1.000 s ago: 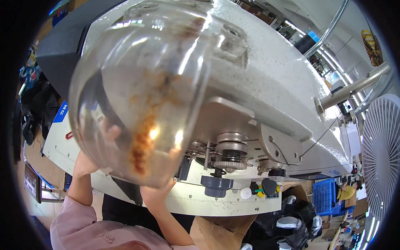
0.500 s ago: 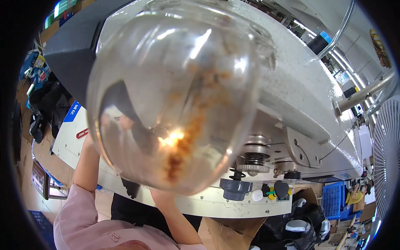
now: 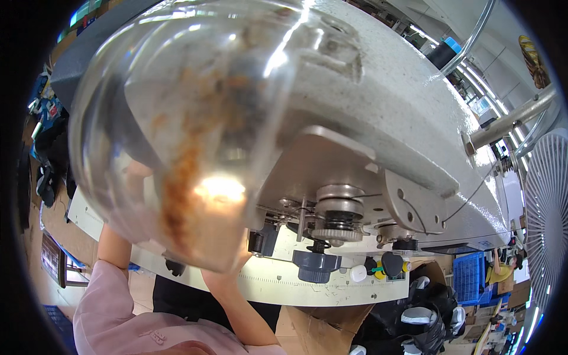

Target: The person stitches pieces of shoe material using a sewing machine and trims threads using thread snips.

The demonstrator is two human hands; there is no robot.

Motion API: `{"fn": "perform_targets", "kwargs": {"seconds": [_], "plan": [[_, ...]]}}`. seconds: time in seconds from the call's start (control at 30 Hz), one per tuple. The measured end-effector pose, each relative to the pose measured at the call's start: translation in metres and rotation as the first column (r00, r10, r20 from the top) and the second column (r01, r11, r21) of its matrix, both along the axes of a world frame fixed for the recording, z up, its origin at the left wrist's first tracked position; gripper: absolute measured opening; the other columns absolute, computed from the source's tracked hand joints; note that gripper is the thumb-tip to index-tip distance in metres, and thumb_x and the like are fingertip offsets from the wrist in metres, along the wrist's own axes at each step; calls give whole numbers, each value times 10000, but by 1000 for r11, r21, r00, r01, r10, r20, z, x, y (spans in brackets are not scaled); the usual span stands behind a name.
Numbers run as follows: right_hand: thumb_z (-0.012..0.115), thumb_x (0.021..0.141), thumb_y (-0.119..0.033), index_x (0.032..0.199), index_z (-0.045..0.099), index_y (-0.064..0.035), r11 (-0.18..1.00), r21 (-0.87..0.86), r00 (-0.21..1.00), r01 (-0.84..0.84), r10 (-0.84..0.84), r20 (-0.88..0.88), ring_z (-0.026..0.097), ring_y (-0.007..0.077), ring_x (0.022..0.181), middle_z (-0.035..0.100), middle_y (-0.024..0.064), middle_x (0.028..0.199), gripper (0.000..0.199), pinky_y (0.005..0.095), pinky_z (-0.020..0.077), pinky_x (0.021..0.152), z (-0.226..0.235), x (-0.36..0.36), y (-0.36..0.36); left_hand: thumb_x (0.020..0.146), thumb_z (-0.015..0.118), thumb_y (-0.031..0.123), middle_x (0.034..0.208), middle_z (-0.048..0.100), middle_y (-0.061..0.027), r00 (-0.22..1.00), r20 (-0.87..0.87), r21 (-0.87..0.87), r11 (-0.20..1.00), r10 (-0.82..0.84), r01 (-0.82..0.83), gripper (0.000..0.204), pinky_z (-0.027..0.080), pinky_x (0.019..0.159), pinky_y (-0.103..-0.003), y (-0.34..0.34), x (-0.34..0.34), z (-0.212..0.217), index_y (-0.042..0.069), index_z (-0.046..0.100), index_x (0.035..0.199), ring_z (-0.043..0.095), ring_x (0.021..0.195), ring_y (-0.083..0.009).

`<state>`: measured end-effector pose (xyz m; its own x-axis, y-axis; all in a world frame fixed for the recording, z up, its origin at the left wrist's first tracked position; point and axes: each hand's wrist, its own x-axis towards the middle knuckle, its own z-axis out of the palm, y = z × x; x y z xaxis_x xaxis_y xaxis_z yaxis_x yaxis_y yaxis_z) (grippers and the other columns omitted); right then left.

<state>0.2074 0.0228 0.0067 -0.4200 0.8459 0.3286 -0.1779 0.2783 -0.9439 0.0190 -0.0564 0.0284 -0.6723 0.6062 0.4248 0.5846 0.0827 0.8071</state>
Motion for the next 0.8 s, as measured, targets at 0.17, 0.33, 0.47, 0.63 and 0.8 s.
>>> {"fn": "perform_targets", "kwargs": {"seconds": [0.17, 0.33, 0.47, 0.63, 0.8], "plan": [[666, 854, 20, 1120, 513, 110, 984, 171, 993, -45, 26, 111, 651, 114, 763, 662, 119, 848, 320, 226, 513, 703, -2, 7, 5, 798, 648, 56, 1040, 647, -137, 998, 15, -155, 986, -60, 62, 280, 473, 842, -337, -1, 13, 28, -64, 623, 1050, 595, 957, -202], [660, 849, 29, 1132, 544, 88, 986, 159, 994, -57, 42, 96, 646, 100, 769, 664, 97, 850, 311, 226, 514, 693, 4, 13, 11, 813, 649, -6, 961, 620, -87, 976, 159, 167, 979, -147, 120, 197, 466, 832, -297, 2, 46, 33, -38, 617, 1004, 577, 939, -151], [657, 842, 41, 1101, 584, 69, 991, 119, 994, -55, 42, 103, 641, 92, 757, 655, 70, 831, 270, 231, 524, 698, 8, 15, 11, 870, 585, -3, 927, 602, -46, 973, 155, 175, 974, -173, 145, 145, 460, 798, -281, -2, 41, 24, -30, 596, 1012, 559, 888, -124], [665, 839, 38, 1055, 597, 61, 996, 76, 986, -52, 39, 162, 638, 103, 774, 638, 75, 895, 228, 239, 530, 712, 8, 16, 11, 900, 581, 45, 946, 607, -50, 956, 222, 165, 974, -191, 156, 147, 454, 783, -269, -2, 38, 24, -30, 595, 1025, 554, 873, -117], [676, 826, 47, 1086, 548, 57, 994, 71, 989, -85, 75, 129, 635, 114, 783, 625, 86, 932, 290, 244, 534, 710, 13, 20, 23, 877, 596, 32, 951, 617, -73, 992, 116, 339, 941, -40, -1, 192, 451, 776, -264, -4, 84, 28, -28, 600, 1060, 549, 878, -126]]}}
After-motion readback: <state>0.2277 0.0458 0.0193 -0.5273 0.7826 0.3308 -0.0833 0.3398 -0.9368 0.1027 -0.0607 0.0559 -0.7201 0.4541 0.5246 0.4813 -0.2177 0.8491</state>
